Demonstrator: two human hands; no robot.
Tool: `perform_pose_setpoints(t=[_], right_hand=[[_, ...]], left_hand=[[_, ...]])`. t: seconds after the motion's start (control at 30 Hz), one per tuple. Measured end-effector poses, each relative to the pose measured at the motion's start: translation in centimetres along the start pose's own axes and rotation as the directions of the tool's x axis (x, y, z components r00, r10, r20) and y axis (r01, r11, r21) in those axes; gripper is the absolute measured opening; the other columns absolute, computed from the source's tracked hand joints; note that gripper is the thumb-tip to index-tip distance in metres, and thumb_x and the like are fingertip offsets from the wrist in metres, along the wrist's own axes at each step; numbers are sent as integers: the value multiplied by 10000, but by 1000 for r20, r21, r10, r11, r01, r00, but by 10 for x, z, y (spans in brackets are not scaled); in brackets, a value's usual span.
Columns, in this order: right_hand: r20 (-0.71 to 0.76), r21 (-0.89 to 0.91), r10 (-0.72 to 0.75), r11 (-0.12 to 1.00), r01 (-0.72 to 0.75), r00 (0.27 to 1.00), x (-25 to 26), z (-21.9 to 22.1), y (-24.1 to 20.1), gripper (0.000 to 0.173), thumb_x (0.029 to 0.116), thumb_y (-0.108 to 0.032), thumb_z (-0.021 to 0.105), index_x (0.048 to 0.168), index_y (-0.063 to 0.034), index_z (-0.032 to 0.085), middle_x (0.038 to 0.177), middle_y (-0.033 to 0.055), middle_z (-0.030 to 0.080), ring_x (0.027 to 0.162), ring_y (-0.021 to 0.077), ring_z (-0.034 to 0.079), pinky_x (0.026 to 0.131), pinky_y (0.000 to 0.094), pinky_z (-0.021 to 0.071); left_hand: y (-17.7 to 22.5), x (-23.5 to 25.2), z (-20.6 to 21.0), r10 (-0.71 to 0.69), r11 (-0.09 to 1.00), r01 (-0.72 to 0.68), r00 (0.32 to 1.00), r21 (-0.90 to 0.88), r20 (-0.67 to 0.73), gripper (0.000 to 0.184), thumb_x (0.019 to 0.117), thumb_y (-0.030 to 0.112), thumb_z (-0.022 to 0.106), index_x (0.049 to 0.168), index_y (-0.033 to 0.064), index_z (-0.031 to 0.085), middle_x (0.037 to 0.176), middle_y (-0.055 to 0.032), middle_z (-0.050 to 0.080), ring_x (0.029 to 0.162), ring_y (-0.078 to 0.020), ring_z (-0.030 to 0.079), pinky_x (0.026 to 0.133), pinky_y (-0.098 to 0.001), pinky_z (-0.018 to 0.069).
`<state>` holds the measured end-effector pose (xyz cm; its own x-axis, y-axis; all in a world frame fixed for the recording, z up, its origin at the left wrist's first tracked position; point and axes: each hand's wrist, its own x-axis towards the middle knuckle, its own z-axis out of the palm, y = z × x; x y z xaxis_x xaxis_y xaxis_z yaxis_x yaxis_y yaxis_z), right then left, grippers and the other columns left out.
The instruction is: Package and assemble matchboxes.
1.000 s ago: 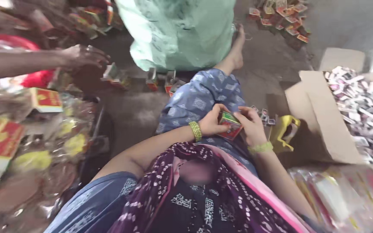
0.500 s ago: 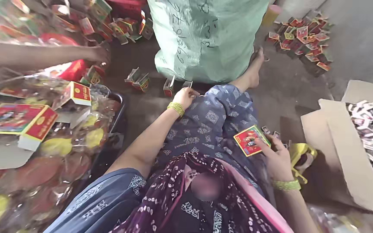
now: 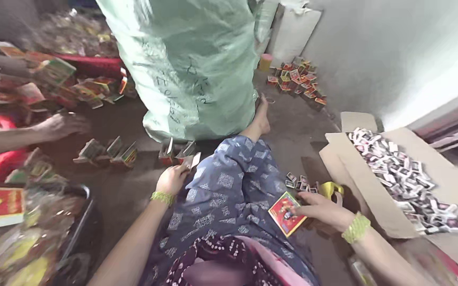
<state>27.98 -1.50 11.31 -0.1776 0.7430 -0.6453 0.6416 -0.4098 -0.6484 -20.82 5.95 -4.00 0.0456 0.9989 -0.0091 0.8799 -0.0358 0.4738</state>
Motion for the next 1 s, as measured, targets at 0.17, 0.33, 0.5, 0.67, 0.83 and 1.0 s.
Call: perform_pose_setpoints(t=[0.17, 0.33, 0.5, 0.67, 0.83, 1.0], right_hand=[[-91, -83, 34, 996, -42, 995, 43, -85, -66, 349, 960, -297, 687, 1122, 10, 665, 995, 159, 714, 881, 281, 706, 774, 498, 604], [-913, 103, -94, 889, 446, 398, 55, -234, -182, 691, 910, -325, 681, 1454, 5, 413, 1260, 249, 615, 972, 318, 722, 785, 488, 637], [-907, 49, -251, 736, 675, 338, 30, -232, -235, 652, 977, -383, 642, 1496, -65, 411, 1442, 169, 519, 1236, 310, 616, 922, 497, 599], [-607, -130, -509, 821, 556, 610, 43, -101, -178, 426, 898, -181, 755, 1273, -46, 602, 1144, 111, 690, 976, 226, 715, 836, 443, 629], [-206, -256, -763, 646, 719, 612, 38, 52, -97, 642, 859, -339, 832, 1354, -21, 576, 1280, 101, 665, 1139, 163, 678, 922, 360, 617], [-397, -451, -821, 564, 692, 411, 24, 126, -61, 808, 862, -473, 806, 1418, 30, 505, 1253, 141, 664, 1017, 151, 704, 868, 352, 629]], left_hand=[[3, -30, -30, -71, 995, 62, 990, -75, -121, 234, 1024, 217, 609, 1153, 82, 750, 1170, -157, 730, 1140, -348, 680, 1027, -590, 493], [22, -54, -63, -78, 989, 35, 949, -145, -306, 208, 997, 228, 651, 1101, 89, 766, 1086, -140, 741, 1014, -319, 707, 929, -586, 534], [50, -66, -85, 52, 987, -124, 840, -99, -540, 303, 982, 338, 606, 1055, 99, 778, 952, -102, 742, 813, -238, 689, 757, -475, 560], [93, -70, -91, 151, 952, -281, 772, -119, -617, 282, 974, 353, 629, 1048, 138, 797, 905, -33, 751, 728, -88, 658, 682, -288, 553], [157, -71, -85, 227, 860, -446, 769, -248, -598, 213, 950, 318, 684, 1025, 150, 792, 896, 27, 745, 713, -3, 648, 637, -202, 562], [220, -71, -68, 330, 724, -577, 771, -379, -545, 172, 956, 246, 701, 1036, 120, 783, 922, 14, 745, 715, -9, 660, 630, -196, 579]])
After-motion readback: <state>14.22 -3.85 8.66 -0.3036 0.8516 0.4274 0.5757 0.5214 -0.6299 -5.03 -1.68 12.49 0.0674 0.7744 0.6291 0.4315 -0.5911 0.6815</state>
